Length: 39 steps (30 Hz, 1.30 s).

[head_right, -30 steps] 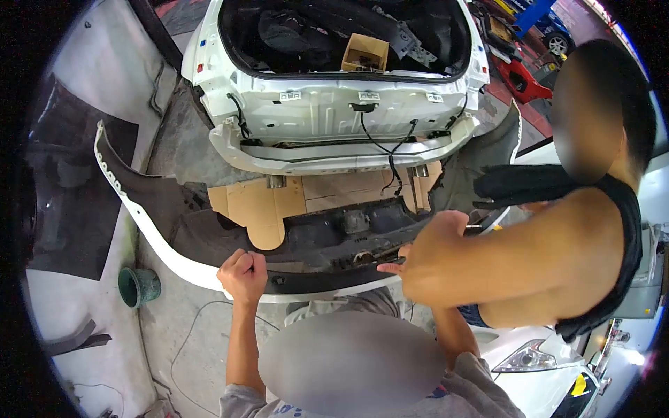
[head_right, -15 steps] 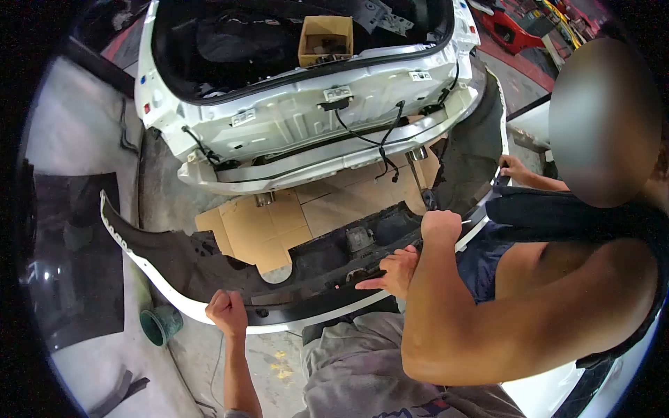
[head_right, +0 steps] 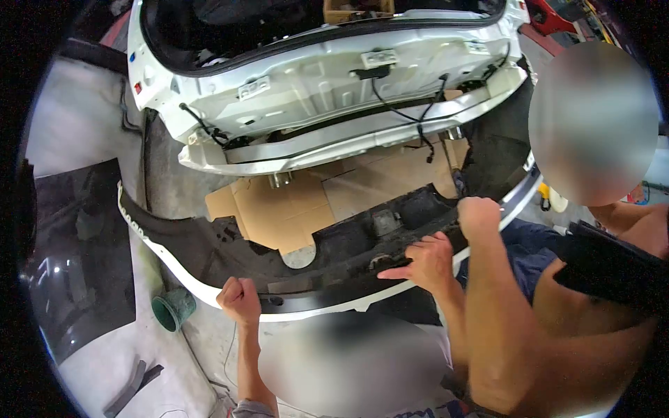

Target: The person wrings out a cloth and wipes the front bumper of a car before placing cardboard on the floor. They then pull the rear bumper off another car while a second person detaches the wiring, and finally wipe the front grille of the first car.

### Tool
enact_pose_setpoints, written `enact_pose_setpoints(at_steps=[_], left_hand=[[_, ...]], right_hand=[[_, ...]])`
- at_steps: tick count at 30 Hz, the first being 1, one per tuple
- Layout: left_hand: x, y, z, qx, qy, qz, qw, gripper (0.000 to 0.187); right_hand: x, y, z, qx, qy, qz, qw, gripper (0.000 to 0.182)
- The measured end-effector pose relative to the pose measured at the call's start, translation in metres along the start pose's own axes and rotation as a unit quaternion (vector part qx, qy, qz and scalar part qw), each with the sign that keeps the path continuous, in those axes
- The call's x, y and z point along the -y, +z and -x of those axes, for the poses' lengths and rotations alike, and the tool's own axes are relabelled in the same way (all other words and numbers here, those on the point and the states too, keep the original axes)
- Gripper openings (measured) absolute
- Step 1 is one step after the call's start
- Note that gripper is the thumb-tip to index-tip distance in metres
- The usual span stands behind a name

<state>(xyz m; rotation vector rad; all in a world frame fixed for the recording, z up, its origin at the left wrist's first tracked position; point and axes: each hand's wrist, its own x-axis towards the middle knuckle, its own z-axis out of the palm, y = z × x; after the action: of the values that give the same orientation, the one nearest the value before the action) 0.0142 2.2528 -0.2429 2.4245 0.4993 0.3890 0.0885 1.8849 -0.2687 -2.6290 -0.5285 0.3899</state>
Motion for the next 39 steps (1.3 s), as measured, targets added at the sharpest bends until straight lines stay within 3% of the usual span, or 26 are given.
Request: enact_pose_setpoints(at_steps=[11,21,26,30,35,39], left_hand=[[0.056,0.038,-0.026,-0.011,0.009,0.005,1.000,0.034],[0.113,0.060,-0.003,0.009,0.067,0.039,0.997,0.036],[0.118,0.068,0.005,-0.002,0.059,0.012,0.998,0.036],[0.136,0.073,0.009,-0.009,0.053,-0.016,0.998,0.037],[0.145,0.074,0.008,-0.001,0.043,-0.016,0.999,0.034],[0.144,0.078,-0.009,0.019,0.036,-0.018,0.999,0.033]], right_hand=[[-0.001,0.061,-0.040,-0.072,-0.046,0.012,0.996,0.067],[-0.008,0.104,-0.045,-0.040,-0.054,0.053,0.996,0.056],[-0.014,0.131,-0.037,-0.124,-0.057,0.009,0.991,0.068],[-0.011,0.133,-0.037,-0.048,-0.032,0.026,0.998,0.062],[-0.010,0.143,-0.047,-0.115,-0.066,0.016,0.991,0.067],[-0.008,0.144,-0.057,-0.084,-0.056,0.015,0.995,0.064]])
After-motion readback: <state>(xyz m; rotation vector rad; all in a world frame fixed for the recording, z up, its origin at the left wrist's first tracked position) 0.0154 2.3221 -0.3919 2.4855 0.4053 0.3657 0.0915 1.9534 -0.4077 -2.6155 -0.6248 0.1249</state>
